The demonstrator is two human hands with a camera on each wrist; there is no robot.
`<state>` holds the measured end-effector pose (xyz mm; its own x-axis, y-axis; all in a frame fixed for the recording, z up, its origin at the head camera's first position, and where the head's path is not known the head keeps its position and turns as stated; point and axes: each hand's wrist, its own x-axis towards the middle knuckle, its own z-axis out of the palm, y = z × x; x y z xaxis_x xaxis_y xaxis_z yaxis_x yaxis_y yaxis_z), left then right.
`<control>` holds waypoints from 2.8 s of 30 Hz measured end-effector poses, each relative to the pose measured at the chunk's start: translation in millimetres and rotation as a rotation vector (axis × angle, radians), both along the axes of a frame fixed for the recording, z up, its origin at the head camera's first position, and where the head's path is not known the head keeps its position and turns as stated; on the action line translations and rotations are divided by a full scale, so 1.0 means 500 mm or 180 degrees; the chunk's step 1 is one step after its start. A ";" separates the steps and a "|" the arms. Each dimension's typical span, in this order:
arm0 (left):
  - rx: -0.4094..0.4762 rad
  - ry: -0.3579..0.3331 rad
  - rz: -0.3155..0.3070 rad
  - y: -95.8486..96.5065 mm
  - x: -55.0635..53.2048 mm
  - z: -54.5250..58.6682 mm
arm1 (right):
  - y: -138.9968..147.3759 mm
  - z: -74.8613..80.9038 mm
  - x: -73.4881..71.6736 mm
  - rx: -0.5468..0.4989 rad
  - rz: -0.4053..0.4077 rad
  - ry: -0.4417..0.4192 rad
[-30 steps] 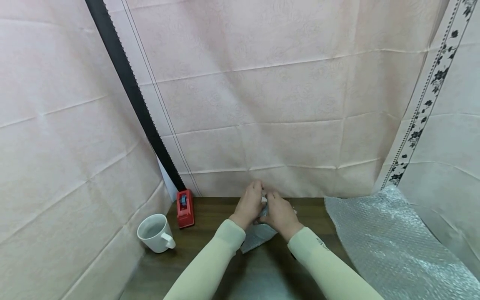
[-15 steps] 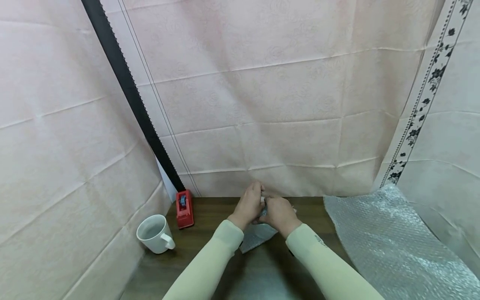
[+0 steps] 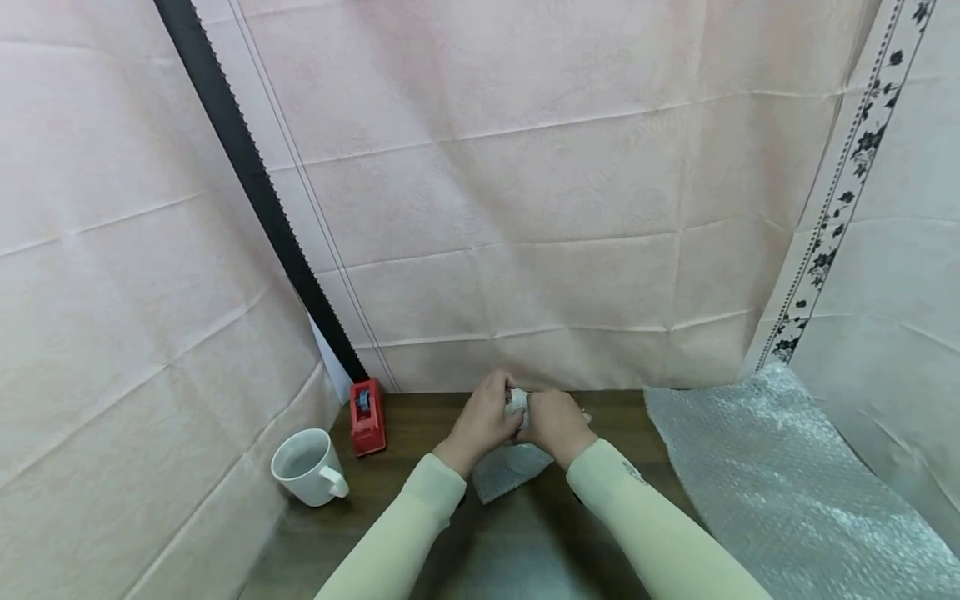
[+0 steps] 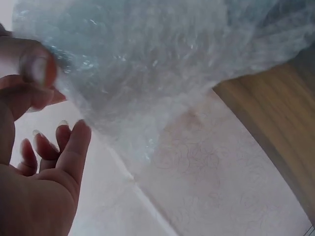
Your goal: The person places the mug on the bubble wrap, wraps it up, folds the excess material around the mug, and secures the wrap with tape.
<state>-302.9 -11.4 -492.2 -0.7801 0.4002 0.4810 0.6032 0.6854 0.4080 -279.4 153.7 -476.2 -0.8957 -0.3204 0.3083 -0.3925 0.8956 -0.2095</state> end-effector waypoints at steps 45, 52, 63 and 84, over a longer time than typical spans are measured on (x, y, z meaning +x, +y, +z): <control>0.1519 -0.1413 0.0360 -0.087 0.124 -0.067 | -0.013 0.014 -0.003 0.0077 -0.0344 -0.0554; 0.1467 -0.1588 0.0286 -0.093 0.120 -0.067 | -0.012 0.015 -0.006 0.0082 -0.0320 -0.0548; 0.1572 -0.2029 0.0276 -0.087 0.090 -0.103 | -0.014 0.010 -0.006 0.0106 -0.0262 -0.0486; 0.0808 -0.1470 0.0574 -0.084 0.059 -0.122 | -0.001 0.007 -0.001 -0.0162 -0.0060 -0.0419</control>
